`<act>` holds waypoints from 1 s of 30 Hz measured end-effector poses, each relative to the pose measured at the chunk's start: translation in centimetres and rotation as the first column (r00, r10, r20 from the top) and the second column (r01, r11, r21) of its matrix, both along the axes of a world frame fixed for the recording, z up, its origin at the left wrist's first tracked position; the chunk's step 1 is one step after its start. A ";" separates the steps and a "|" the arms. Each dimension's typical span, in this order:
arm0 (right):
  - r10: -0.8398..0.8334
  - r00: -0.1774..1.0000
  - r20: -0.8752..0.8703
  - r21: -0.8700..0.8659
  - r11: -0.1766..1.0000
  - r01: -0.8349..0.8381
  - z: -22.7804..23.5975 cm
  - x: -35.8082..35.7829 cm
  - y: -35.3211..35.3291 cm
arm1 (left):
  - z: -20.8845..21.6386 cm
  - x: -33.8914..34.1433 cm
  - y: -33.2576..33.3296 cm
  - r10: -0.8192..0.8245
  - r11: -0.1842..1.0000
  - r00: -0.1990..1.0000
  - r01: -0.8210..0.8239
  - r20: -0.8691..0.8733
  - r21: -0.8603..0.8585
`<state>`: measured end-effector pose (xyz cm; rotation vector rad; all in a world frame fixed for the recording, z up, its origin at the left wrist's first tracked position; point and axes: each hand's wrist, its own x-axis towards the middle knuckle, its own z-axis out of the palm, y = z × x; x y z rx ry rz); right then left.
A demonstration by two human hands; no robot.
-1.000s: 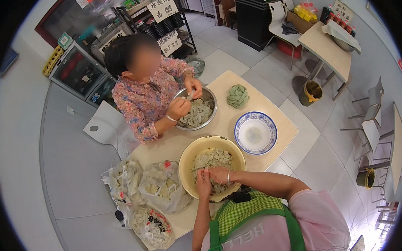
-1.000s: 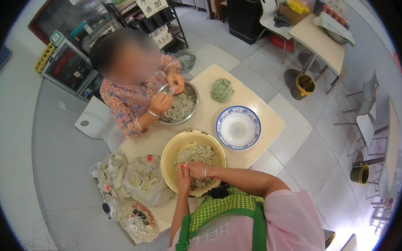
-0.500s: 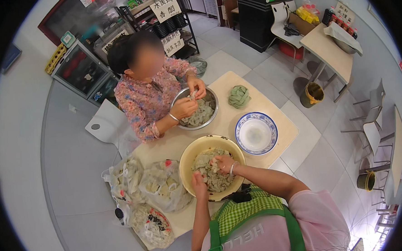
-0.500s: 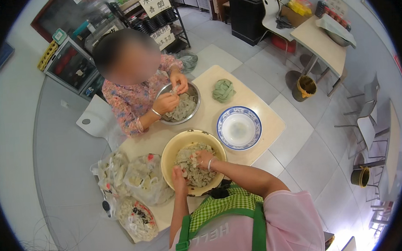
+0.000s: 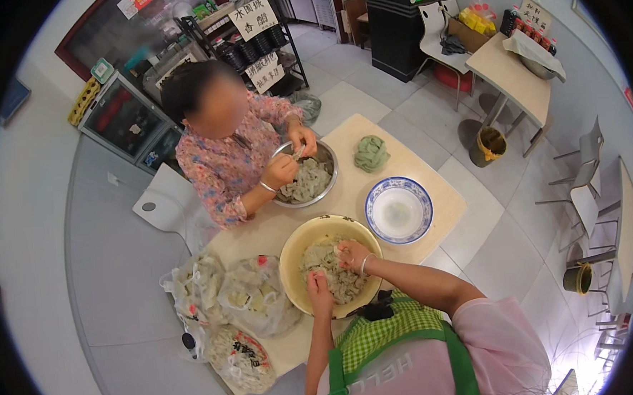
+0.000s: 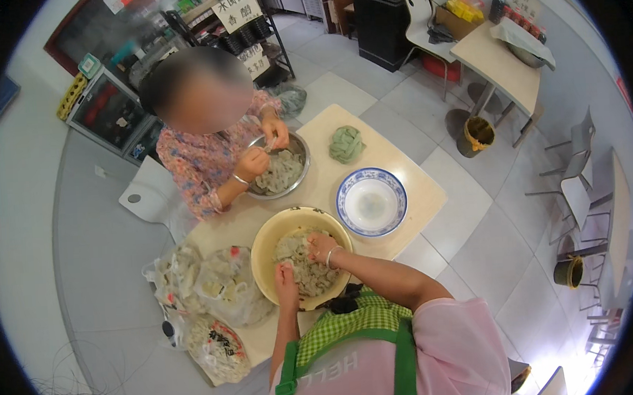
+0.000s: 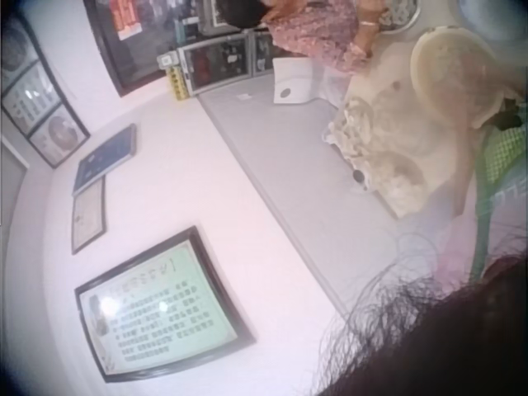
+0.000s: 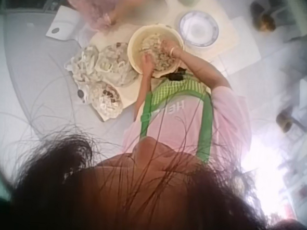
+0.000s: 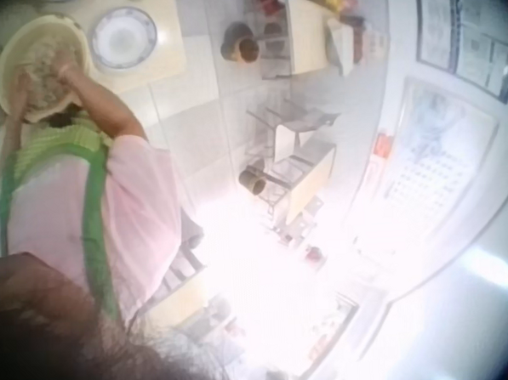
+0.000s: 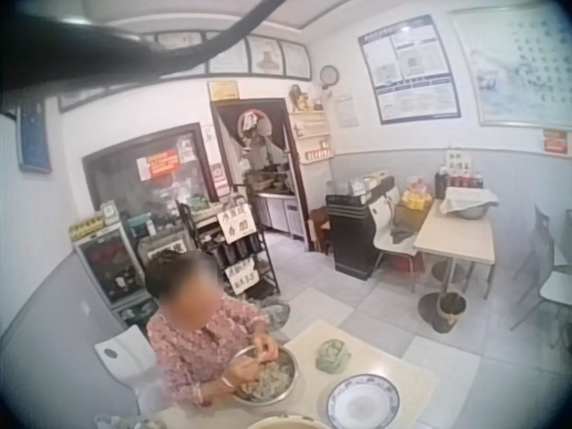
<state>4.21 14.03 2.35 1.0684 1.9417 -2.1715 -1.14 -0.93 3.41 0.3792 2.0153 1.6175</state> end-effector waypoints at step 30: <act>0.232 0.972 0.050 0.012 0.973 -0.232 0.3 0.4 -0.5 | -0.1 1.1 0.6 -0.088 0.996 0.935 0.086 -0.344 -0.022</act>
